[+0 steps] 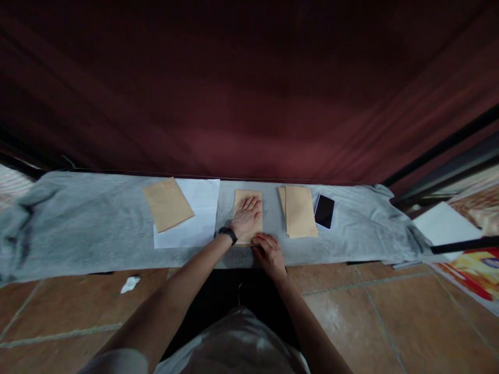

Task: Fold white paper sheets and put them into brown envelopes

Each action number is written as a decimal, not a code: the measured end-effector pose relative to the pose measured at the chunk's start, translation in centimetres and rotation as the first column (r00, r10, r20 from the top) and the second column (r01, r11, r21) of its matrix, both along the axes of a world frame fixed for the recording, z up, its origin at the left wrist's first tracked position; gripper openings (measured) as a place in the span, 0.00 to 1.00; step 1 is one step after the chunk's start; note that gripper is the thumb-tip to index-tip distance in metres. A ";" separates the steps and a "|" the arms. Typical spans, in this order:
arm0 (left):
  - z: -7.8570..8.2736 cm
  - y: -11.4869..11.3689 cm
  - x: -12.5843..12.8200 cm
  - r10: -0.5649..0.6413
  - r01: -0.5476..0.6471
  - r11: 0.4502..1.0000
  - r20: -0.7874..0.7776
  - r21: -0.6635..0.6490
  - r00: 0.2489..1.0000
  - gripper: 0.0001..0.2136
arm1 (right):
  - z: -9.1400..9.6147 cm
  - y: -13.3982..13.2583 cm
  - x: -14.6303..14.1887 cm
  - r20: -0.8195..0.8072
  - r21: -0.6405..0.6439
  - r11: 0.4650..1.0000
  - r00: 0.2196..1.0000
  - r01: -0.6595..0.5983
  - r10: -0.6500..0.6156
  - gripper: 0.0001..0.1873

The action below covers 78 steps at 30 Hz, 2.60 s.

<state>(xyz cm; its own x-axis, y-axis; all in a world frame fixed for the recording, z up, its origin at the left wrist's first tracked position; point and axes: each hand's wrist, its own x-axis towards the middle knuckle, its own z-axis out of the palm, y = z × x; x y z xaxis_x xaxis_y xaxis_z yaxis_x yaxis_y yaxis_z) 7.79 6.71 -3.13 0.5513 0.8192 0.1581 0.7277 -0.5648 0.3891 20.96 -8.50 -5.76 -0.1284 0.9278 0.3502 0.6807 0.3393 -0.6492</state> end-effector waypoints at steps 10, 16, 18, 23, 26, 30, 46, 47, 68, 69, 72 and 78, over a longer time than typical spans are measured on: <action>-1.8 1.4 -1.4 -0.104 0.104 0.995 -0.032 -0.004 0.994 0.26 | 0.1 0.3 0.1 -0.014 0.002 1.000 1.000 0.000 0.000 0.18; -1.9 -2.6 -3.4 -0.177 0.178 0.984 0.032 -0.021 0.984 0.26 | 0.1 0.2 0.1 -0.013 -0.001 1.000 1.000 0.006 -0.006 0.15; -1.8 -4.0 -4.2 -0.193 0.195 0.980 0.038 -0.040 0.980 0.26 | 0.2 0.2 0.1 -0.005 0.009 1.000 1.000 0.002 -0.002 0.15; -1.6 -8.0 -6.0 -0.206 0.208 0.975 0.029 -0.074 0.978 0.26 | 0.2 0.4 -0.2 0.007 0.006 1.000 1.000 0.028 -0.028 0.13; -1.5 -9.9 -6.9 -0.163 0.165 0.986 0.050 -0.039 0.985 0.22 | 0.1 0.5 -0.4 0.014 -0.008 0.998 0.998 0.064 -0.063 0.12; -1.4 -11.1 -7.6 -0.028 0.027 1.000 0.130 0.010 0.991 0.18 | 0.2 0.8 -0.6 0.055 -0.027 0.992 0.991 0.121 -0.120 0.09; -2.3 -11.6 -7.8 0.132 -0.145 0.989 0.355 0.011 0.926 0.09 | -0.7 -2.9 -4.8 0.288 0.090 0.995 0.955 0.040 -0.064 0.24; -2.3 -11.7 -7.9 0.138 -0.150 0.989 0.358 0.005 0.923 0.08 | -0.7 -3.0 -4.5 0.296 0.082 0.995 0.952 0.054 -0.076 0.25; -2.3 -14.7 -7.0 0.102 -0.102 0.987 0.009 0.123 0.995 0.22 | -0.3 -2.3 -3.9 0.374 0.052 0.998 0.927 0.020 -0.038 0.26; -2.2 -14.8 -7.2 0.111 -0.109 0.986 -0.008 0.124 0.994 0.23 | -0.3 -2.3 -3.7 0.376 0.056 0.998 0.925 0.029 -0.048 0.26; -1.8 -15.1 -7.7 0.157 -0.150 0.978 -0.044 0.142 0.987 0.24 | -0.4 -2.4 -2.7 0.380 0.065 0.996 0.921 0.066 -0.085 0.26; -1.2 -15.2 -6.7 0.309 -0.298 0.945 -0.080 0.133 0.948 0.21 | -0.5 -2.7 -1.5 0.397 0.066 0.990 0.907 0.122 -0.138 0.25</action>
<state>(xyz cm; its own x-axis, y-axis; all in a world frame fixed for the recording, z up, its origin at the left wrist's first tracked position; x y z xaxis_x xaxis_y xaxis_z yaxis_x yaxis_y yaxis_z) 1.08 -8.46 -4.34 0.2971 0.9290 0.2207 0.9030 -0.3485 0.2513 19.42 -11.22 -6.27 -0.1444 0.9327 0.3305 0.9201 0.2495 -0.3019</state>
